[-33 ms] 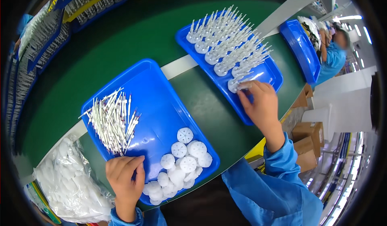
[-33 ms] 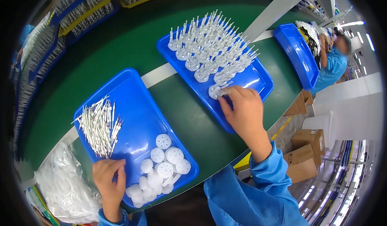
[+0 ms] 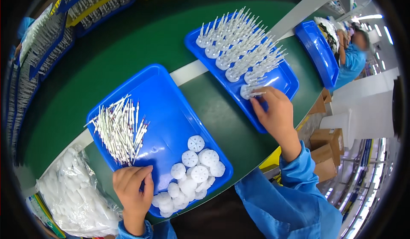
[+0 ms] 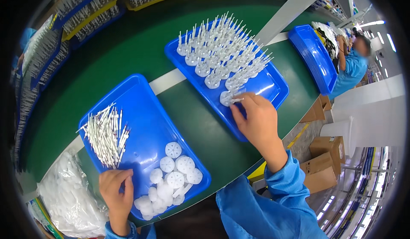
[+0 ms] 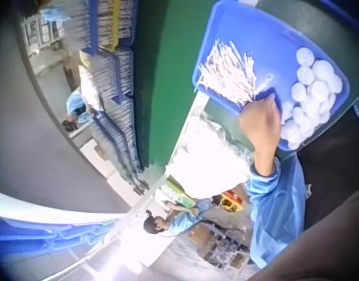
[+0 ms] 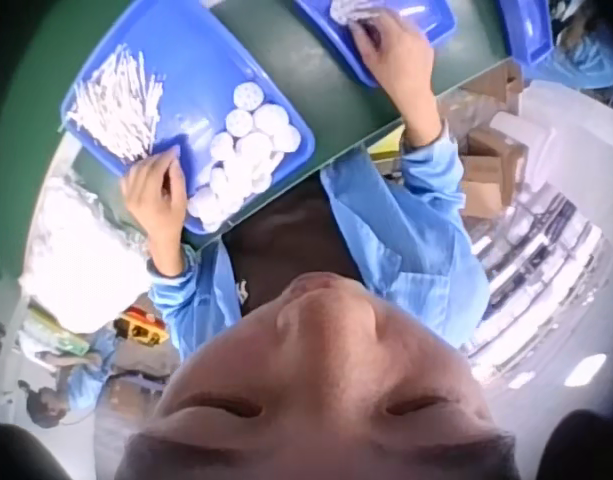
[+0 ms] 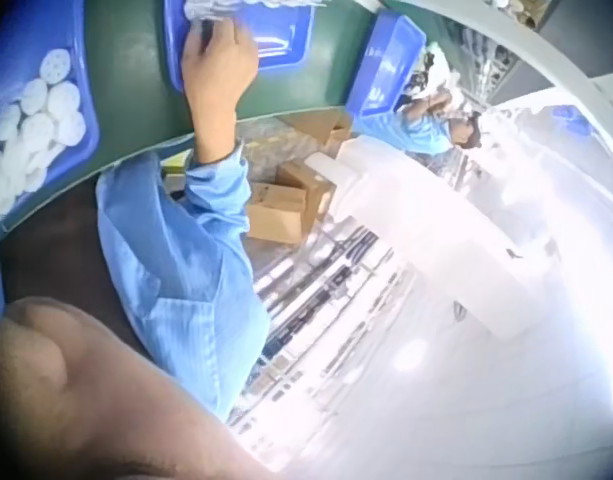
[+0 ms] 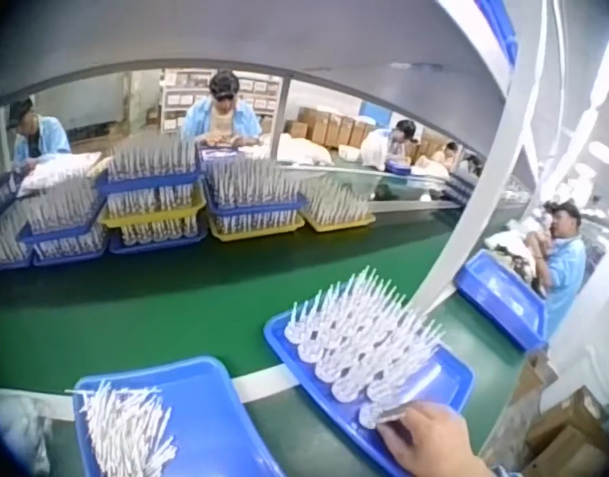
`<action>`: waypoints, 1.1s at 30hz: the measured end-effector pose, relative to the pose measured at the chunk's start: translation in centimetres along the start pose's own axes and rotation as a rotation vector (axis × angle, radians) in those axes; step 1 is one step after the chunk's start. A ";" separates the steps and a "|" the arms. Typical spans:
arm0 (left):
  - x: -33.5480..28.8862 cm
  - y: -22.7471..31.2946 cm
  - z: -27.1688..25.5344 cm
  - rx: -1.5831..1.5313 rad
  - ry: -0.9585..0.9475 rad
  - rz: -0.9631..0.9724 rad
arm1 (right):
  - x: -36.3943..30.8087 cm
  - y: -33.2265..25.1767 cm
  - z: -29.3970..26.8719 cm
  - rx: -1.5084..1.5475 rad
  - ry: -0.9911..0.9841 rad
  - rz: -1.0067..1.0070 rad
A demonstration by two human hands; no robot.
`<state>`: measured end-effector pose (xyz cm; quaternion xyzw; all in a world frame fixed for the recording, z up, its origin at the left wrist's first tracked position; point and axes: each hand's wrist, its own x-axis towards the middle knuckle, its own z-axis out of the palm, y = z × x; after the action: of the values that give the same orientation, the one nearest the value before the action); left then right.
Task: The person inserts white cotton tips into the holes of small white plastic discs. They pick up a disc and a cotton tip, insert the tip into the disc, and place the finished item into a blue tray. The process is repeated continuously throughout the clip.
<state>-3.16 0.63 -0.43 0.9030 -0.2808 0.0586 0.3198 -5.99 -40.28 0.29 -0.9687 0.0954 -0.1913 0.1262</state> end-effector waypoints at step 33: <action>2.3 2.1 0.2 -0.093 -0.233 0.206 | 8.3 -18.7 10.5 0.408 0.088 -0.946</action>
<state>-2.37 -1.94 1.21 0.8542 -0.4098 -0.0273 0.3190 8.23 -22.23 -1.02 -0.8525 -0.3871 -0.2829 0.2083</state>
